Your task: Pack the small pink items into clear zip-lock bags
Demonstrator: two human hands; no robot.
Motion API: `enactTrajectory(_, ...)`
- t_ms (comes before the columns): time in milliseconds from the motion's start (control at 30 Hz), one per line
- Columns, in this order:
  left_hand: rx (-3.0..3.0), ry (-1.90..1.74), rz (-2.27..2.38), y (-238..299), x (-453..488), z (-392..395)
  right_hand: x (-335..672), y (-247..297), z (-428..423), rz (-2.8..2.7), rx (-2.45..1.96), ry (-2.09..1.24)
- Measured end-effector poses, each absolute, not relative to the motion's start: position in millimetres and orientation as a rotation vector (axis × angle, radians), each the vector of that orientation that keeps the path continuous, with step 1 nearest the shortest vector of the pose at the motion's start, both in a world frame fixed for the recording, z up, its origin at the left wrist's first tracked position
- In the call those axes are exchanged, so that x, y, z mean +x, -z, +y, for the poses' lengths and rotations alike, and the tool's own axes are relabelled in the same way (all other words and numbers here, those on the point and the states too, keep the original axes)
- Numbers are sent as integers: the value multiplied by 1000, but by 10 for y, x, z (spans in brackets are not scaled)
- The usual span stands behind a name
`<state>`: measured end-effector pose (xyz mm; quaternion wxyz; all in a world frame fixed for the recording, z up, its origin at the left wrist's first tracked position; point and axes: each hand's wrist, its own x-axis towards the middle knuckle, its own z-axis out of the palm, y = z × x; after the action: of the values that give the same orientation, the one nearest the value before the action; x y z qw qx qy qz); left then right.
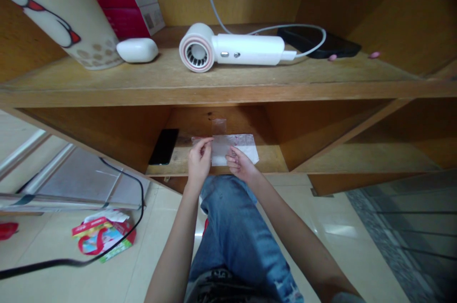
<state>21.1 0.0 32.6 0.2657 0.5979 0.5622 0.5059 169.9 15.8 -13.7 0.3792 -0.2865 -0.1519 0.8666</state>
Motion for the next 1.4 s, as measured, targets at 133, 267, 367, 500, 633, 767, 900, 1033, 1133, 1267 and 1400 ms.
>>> enactTrajectory(133,1603,-1416,1589,-315,199,7,1786,214,307,-725,-1079,-1691)
enactTrajectory(267,1682,-1407,1582,-262,239,65,1961,268,512,-1458,-1475,-884)
enactTrajectory(367,1789,-1328,1576,-189,310,193,2038,283,581,-1851,-1739,-535)
enactTrajectory(500,1842,-1182,1560,-50,445,447,2015,284,542,-2075,-1937,-354)
enactTrajectory(633,1771,-1100,1559,103,588,660,1961,280,503,-2238,-1877,-292)
enactTrajectory(767,1680,-1081,1559,220,690,789,1943,281,510,-2298,-1843,-315)
enactTrajectory(900,1630,-1036,1586,313,736,860,1946,302,523,-2267,-1859,-376)
enactTrajectory(1033,1646,-1006,1632,382,742,876,1946,329,533,-2277,-1813,-399)
enactTrajectory(1133,1665,-959,1657,409,734,868,1941,333,536,-2271,-1785,-398)
enactTrajectory(1267,1683,-894,1679,416,734,870,1933,319,536,-2270,-1795,-407)
enactTrajectory(1400,1755,-872,1710,364,746,892,1927,297,525,-2236,-1825,-461)
